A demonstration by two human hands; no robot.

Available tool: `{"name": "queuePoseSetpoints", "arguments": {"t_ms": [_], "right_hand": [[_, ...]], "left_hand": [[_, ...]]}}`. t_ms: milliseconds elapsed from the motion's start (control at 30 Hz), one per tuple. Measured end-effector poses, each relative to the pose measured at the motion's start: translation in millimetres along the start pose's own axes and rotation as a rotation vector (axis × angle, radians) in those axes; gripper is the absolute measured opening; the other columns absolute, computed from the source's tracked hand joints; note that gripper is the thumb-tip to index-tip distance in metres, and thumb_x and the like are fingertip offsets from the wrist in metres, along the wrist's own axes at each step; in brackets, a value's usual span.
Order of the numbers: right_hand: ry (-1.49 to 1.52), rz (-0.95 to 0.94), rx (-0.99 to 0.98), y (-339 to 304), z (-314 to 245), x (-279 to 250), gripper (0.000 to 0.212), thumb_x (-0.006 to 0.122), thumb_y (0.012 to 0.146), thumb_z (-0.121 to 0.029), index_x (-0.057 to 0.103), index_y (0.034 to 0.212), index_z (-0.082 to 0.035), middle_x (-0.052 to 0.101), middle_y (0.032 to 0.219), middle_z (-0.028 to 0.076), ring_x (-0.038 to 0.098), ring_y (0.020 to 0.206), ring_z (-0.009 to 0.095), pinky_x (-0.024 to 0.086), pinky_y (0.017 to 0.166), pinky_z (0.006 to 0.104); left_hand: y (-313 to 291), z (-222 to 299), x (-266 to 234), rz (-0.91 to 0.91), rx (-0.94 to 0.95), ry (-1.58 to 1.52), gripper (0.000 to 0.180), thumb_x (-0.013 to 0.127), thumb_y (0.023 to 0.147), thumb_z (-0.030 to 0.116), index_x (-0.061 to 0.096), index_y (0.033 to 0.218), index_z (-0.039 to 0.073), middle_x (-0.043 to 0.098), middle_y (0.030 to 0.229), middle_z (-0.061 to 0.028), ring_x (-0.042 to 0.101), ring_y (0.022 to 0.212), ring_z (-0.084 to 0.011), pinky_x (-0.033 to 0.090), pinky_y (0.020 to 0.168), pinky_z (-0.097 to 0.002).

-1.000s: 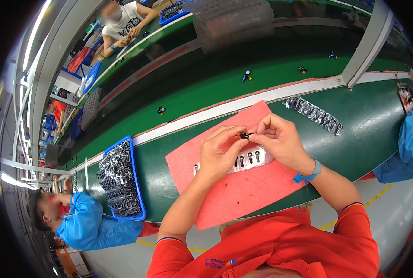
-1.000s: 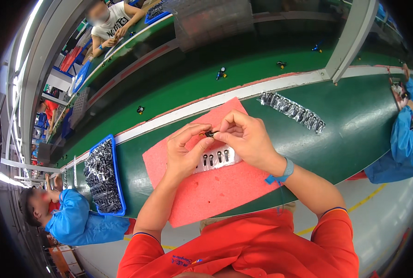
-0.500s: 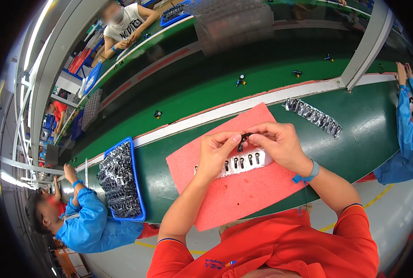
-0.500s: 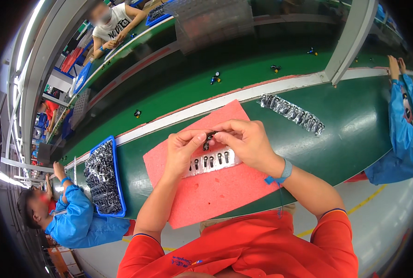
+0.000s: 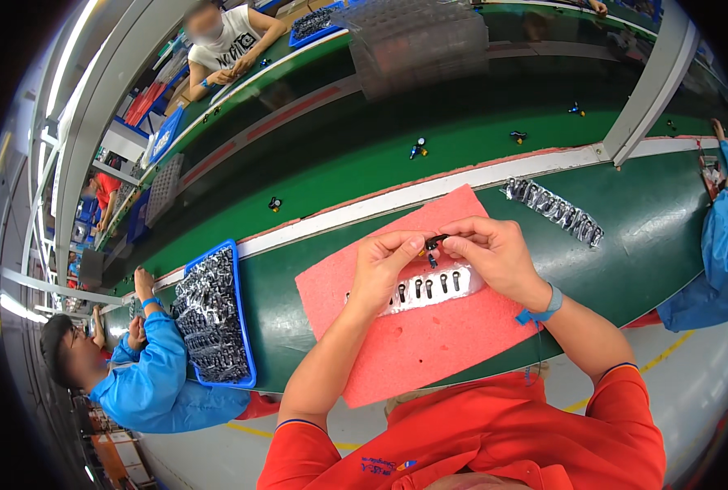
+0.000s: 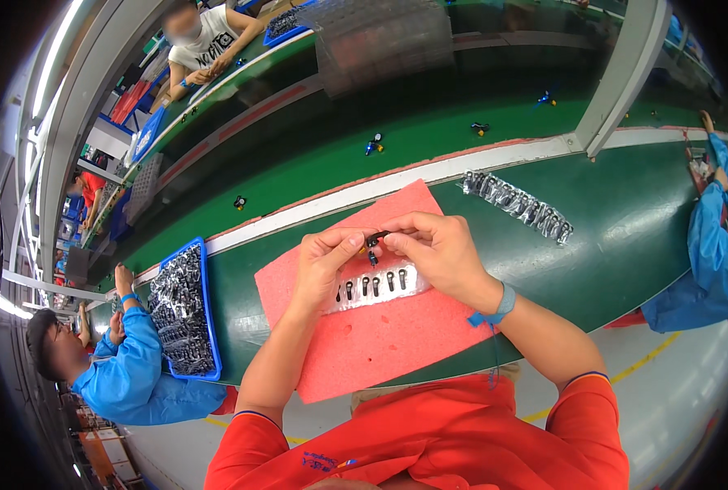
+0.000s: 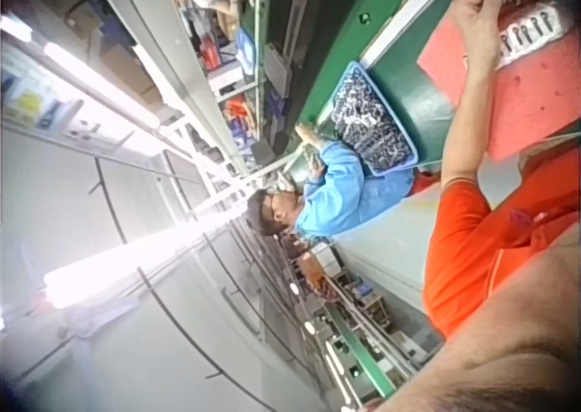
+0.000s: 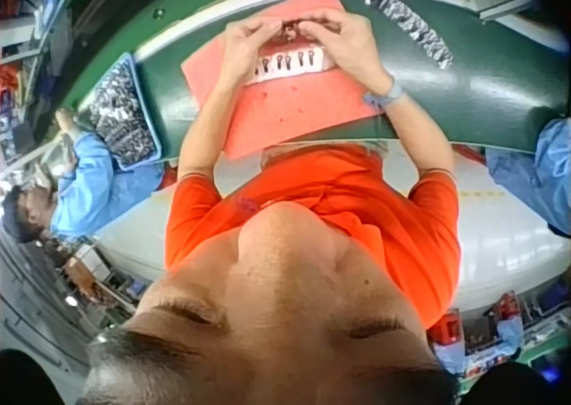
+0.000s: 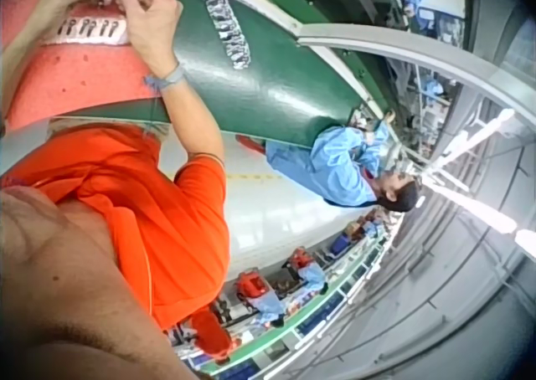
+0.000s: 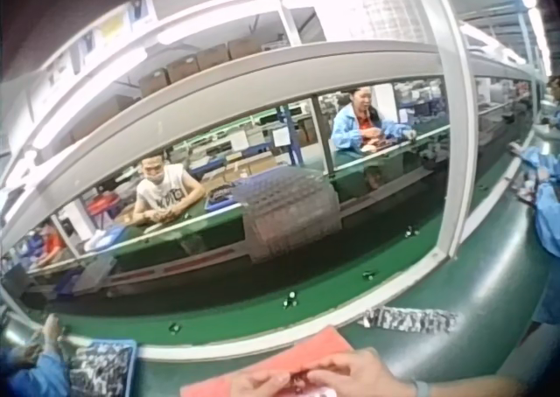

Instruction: The recorder is assembling small electronic components by placing them into a white template on an assembly line.

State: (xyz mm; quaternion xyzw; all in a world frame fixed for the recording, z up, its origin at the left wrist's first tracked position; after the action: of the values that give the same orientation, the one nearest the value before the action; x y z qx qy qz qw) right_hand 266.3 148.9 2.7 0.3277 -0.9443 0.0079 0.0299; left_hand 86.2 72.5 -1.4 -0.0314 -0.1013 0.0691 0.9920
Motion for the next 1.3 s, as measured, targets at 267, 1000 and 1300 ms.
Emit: {"name": "queuePoseSetpoints", "arguments": {"t_ms": [267, 1000, 1300], "right_hand": [[-0.013, -0.016, -0.076, 0, -1, 1, 0.022, 0.070, 0.098, -0.002, 0.073, 0.117, 0.007, 0.079, 0.101, 0.011, 0.075, 0.092, 0.013, 0.061, 0.082, 0.0264], [-0.177, 0.053, -0.226, -2, -7, 1, 0.017, 0.076, 0.092, -0.003, 0.076, 0.108, 0.003, 0.079, 0.102, 0.013, 0.079, 0.088, 0.019, 0.063, 0.077, 0.0300], [-0.285, 0.098, -0.323, -2, -7, 1, 0.016, 0.075, 0.091, 0.002, 0.076, 0.106, 0.006, 0.078, 0.100, 0.013, 0.078, 0.088, 0.017, 0.064, 0.077, 0.0292]], "left_hand": [[2, -3, 0, -0.005, -0.016, -0.038, 0.025, 0.069, 0.102, 0.014, 0.077, 0.114, -0.006, 0.078, 0.099, -0.0126, 0.072, 0.091, -0.0165, 0.056, 0.091, -0.0325], [-5, 15, 8, 0.097, 0.410, 0.585, 0.029, 0.074, 0.090, -0.003, 0.075, 0.119, 0.000, 0.077, 0.113, -0.0142, 0.074, 0.106, -0.0227, 0.057, 0.094, -0.0329], [-8, 20, 11, 0.096, 0.473, 0.616, 0.031, 0.076, 0.087, -0.005, 0.075, 0.118, 0.000, 0.077, 0.110, -0.0140, 0.075, 0.102, -0.0232, 0.058, 0.091, -0.0329]]}}
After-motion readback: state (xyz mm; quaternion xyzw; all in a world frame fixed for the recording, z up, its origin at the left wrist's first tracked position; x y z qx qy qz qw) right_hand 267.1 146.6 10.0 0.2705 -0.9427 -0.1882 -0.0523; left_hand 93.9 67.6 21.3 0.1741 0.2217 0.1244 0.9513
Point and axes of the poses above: each hand's wrist, its own y-axis towards the middle knuckle, its own x-axis out of the palm, z = x × y, the point moved 4 cm from there along y, towards the middle knuckle
